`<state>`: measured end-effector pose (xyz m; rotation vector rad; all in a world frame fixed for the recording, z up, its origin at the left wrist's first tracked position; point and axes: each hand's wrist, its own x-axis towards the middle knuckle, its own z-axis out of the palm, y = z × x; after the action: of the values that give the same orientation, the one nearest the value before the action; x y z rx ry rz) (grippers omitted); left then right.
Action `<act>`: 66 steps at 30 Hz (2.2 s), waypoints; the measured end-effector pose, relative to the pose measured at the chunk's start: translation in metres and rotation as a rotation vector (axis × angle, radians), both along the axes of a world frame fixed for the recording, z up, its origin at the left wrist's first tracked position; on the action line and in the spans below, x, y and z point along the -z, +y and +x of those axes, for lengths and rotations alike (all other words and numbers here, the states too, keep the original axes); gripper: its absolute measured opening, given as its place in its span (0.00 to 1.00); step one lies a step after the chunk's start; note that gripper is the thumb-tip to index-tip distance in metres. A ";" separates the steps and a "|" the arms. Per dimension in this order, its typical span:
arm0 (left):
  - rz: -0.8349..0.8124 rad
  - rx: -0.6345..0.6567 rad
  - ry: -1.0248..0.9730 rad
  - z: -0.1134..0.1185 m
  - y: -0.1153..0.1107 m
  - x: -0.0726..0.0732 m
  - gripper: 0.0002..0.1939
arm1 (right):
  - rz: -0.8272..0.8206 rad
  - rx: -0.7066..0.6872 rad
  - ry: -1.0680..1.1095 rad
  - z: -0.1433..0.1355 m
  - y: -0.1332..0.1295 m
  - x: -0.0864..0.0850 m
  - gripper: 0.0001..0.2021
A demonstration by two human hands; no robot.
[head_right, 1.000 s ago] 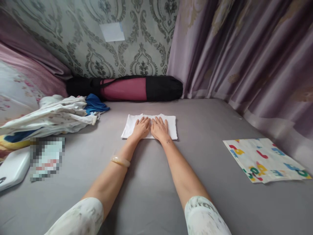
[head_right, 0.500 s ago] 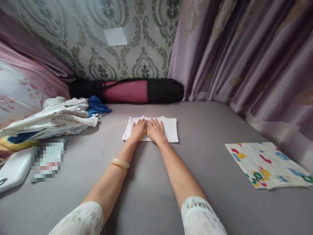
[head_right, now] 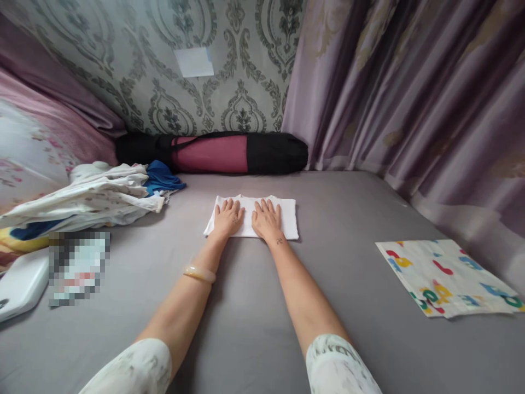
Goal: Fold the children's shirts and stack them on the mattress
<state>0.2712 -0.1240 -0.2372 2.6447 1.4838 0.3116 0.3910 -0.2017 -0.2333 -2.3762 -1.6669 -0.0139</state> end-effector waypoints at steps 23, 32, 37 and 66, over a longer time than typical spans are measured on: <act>-0.121 -0.165 -0.047 -0.022 0.015 -0.002 0.32 | -0.036 0.255 0.012 0.045 -0.020 0.006 0.30; -0.120 -0.157 -0.143 -0.026 0.016 -0.017 0.29 | 0.019 0.160 -0.006 0.033 -0.020 -0.005 0.27; -0.163 -0.166 -0.202 -0.035 0.022 -0.021 0.25 | -0.060 0.128 0.000 0.026 -0.019 -0.001 0.26; -0.420 -0.400 -0.854 -0.049 0.069 0.013 0.16 | -0.098 -0.018 -0.011 -0.043 0.025 -0.003 0.27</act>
<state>0.2220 -0.0549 -0.2504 1.5472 1.4967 0.8980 0.3479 -0.1772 -0.2300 -2.4361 -1.7315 0.0595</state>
